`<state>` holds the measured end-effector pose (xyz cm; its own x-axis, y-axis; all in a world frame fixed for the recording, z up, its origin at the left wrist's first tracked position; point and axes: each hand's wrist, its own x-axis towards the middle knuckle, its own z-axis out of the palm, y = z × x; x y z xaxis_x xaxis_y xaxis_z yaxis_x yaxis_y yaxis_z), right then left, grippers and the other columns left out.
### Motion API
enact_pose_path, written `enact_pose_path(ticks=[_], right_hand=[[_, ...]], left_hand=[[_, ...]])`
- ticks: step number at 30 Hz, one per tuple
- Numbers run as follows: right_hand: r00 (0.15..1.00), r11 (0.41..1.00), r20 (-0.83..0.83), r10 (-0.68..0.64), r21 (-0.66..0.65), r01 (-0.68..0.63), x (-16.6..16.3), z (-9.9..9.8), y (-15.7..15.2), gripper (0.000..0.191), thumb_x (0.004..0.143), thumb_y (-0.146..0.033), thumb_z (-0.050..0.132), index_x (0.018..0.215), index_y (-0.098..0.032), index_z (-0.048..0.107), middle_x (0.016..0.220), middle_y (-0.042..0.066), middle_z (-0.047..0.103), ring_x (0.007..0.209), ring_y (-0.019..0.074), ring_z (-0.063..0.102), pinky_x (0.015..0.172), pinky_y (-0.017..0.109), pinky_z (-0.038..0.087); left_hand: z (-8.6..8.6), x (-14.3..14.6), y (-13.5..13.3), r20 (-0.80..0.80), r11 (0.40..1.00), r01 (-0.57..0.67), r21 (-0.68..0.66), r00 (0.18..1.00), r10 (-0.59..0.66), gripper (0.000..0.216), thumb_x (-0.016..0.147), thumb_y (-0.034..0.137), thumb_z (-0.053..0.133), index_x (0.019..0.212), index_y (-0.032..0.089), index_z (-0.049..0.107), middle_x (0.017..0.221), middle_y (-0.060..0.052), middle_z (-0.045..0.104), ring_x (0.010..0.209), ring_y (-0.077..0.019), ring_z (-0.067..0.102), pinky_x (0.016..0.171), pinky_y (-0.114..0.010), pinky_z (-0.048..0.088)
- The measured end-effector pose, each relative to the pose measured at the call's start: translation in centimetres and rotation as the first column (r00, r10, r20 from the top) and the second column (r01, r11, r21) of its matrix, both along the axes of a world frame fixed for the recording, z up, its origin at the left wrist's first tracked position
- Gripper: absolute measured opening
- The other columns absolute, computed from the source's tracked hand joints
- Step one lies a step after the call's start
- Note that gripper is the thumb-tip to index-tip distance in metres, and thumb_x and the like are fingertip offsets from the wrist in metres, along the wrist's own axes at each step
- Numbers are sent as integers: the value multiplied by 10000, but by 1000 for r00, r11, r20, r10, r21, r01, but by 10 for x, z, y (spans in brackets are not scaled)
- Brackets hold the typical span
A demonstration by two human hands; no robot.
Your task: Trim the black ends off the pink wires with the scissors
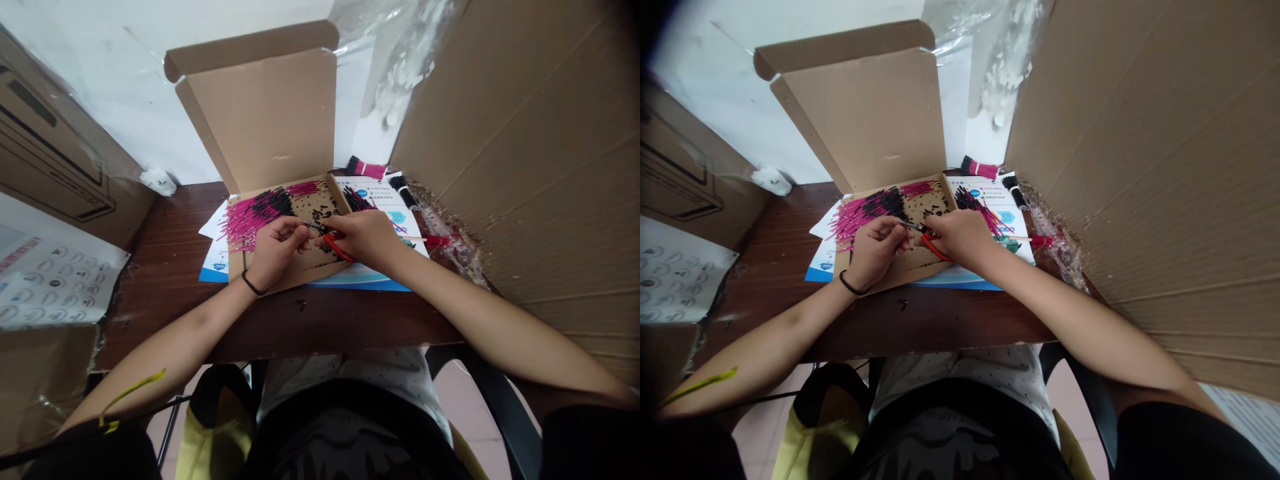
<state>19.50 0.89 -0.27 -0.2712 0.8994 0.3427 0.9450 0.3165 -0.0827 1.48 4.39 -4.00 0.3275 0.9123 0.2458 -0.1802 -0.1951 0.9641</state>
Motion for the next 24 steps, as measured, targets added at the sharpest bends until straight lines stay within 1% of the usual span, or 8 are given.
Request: enact_pose_path(ticks=[2, 4, 7, 10, 18, 24], right_hand=[[999, 999, -9, -35, 8, 35, -1, 0, 0, 432, 869, -551, 444, 797, -206, 694, 633, 50, 658, 583, 170, 563, 522, 287, 188], [997, 998, -53, -52, 23, 53, -2, 0, -1, 435, 871, -550, 445, 790, -199, 688, 634, 52, 656, 585, 166, 561, 525, 285, 202], [991, 999, -133, -29, 39, 35, -2, 1, 0, 432, 859, -559, 461, 811, -195, 688, 660, 52, 667, 602, 163, 567, 531, 280, 230], [987, 999, -160, 8, 45, -1, -1, 1, 0, 432, 851, -559, 469, 833, -192, 696, 672, 51, 675, 617, 163, 576, 533, 277, 245], [991, 998, -125, 43, 54, -36, 0, -1, 0, 396, 834, -528, 513, 899, -197, 719, 693, 53, 689, 634, 169, 585, 540, 277, 260], [997, 999, -65, 48, 7, -47, 1, -1, 2, 404, 841, -534, 508, 920, -201, 722, 725, 62, 696, 644, 174, 590, 541, 276, 248]], left_hand=[[-1, 0, 1, -3, 1000, 2, -11, 1000, -2, 260, 753, 401, 695, 823, 174, 591, 686, -10, 679, 531, -80, 595, 483, -200, 457], [-1, 0, 2, 3, 1000, 1, -20, 1000, -1, 259, 754, 401, 692, 829, 176, 589, 683, -10, 675, 536, -82, 597, 485, -202, 459], [-1, 1, 3, 25, 1000, -7, -28, 1000, 7, 248, 754, 385, 694, 834, 178, 584, 688, -9, 674, 531, -82, 595, 482, -206, 459], [1, 1, 2, 35, 999, -5, -35, 999, 6, 238, 751, 367, 700, 829, 176, 582, 675, -8, 668, 517, -80, 591, 474, -207, 456], [0, 1, 1, 25, 999, 7, -44, 1000, -6, 258, 744, 395, 704, 827, 176, 595, 651, 0, 660, 520, -82, 590, 484, -213, 467], [2, 1, 0, 46, 999, 20, -32, 999, -19, 286, 716, 402, 735, 809, 165, 606, 661, -7, 675, 512, -81, 597, 478, -205, 470]])
